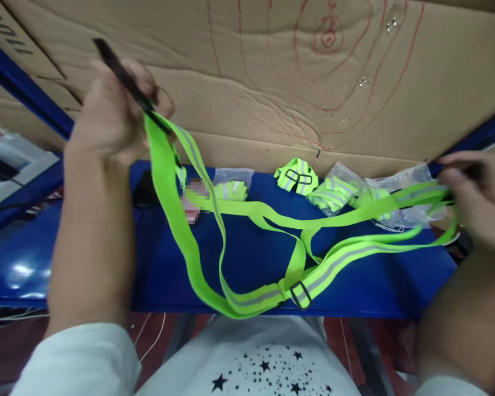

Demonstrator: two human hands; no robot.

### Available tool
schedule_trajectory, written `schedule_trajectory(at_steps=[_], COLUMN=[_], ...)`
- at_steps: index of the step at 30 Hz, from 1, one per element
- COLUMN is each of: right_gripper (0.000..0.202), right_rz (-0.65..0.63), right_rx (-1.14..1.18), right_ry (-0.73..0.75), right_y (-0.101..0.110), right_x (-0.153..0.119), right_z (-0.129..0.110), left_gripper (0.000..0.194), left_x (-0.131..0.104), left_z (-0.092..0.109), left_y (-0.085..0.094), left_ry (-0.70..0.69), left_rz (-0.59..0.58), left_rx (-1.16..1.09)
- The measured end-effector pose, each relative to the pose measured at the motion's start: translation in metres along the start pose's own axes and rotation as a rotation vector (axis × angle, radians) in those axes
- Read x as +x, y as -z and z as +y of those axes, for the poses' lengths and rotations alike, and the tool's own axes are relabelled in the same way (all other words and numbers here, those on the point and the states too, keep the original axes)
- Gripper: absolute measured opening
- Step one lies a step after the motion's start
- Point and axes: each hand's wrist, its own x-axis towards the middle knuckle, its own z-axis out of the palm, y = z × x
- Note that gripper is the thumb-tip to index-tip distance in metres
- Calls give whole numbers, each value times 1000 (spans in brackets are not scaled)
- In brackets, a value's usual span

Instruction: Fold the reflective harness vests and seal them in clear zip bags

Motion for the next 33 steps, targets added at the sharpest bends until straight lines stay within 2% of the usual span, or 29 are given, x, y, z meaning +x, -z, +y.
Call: schedule_trajectory(at_steps=[1,2,3,4,5,6,8,11,14,18,23,27,33], right_gripper=[41,42,48,55,56,54,51,46,42,36,34,33,33], right_rz=[-153,-248,-329,-431,-530,-578,-639,-682,-681,-596,-494,-498,-439], right_rx=[-24,-72,-86,-63,-7,66,179,345,462,454,418,417,417], right_ry=[117,222,290,329,357,381,425,470,464,455,464,480,454], right_y=[-7,-15,-23,-32,-40,-49,-64,-79,-86,-87,-85,-83,-82], right_x=[-4,-8,-12,-15,-18,-20,-23,-25,-24,-22,-21,-21,-19], right_z=[-20,-41,-61,-81,-99,-115,-141,-164,-174,-175,-177,-180,-178], left_gripper=[60,54,46,40,34,33,39,39,36,35,37,32,29], left_x=[-7,-14,-21,-29,-35,-41,-50,-54,-53,-50,-50,-50,-50], left_z=[5,11,18,26,33,39,46,49,50,54,51,49,58], left_y=[-12,-24,-38,-53,-68,-82,-105,-120,-118,-112,-115,-117,-116], left_ry=[71,44,78,171,243,280,177,58,104,156,121,121,135], left_rz=[-207,-366,-549,-750,-859,-901,-886,-885,-908,-882,-801,-810,-747], left_rx=[10,-15,15,97,205,319,537,611,572,550,554,485,446])
